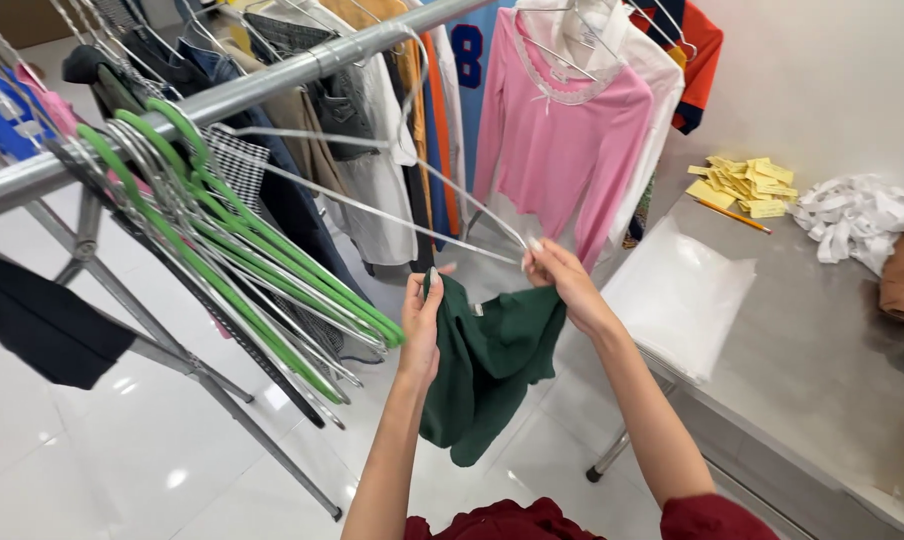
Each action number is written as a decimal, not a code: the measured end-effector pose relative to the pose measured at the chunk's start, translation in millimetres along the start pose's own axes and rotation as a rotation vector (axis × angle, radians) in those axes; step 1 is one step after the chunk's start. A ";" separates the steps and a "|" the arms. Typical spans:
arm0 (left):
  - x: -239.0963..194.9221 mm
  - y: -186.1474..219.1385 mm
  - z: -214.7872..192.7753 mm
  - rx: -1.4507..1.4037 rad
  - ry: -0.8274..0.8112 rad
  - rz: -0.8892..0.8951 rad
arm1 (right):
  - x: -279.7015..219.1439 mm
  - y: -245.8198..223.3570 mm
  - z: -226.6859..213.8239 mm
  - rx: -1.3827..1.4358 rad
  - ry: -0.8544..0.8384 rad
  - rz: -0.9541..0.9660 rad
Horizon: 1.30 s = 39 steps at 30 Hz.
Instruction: The person unfolds a pink top, places it on a hanger, and hangs it on a clothing rack. They repeat the process with a green top and a black t-shirt, hanging each on the rack.
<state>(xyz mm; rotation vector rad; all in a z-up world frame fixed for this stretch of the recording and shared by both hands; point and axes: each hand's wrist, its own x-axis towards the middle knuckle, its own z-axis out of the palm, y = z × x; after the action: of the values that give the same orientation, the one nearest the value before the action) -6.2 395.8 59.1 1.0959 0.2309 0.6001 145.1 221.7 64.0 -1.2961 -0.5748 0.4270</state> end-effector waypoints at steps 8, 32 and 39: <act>-23.1 -43.4 42.9 0.278 -0.163 0.003 | -97.8 32.0 -49.5 0.125 -0.133 0.318; -145.5 -149.3 80.6 0.634 -0.323 0.114 | -219.5 32.1 -229.6 0.656 0.188 0.164; -151.3 -144.0 56.8 0.701 -0.089 0.053 | -231.0 33.3 -288.1 1.075 0.155 -0.003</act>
<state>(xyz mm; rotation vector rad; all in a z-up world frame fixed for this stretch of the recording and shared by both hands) -55.0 221.5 -59.6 1.8054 0.3485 0.5256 141.6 -130.3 -52.4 -0.2879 -0.1442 0.5194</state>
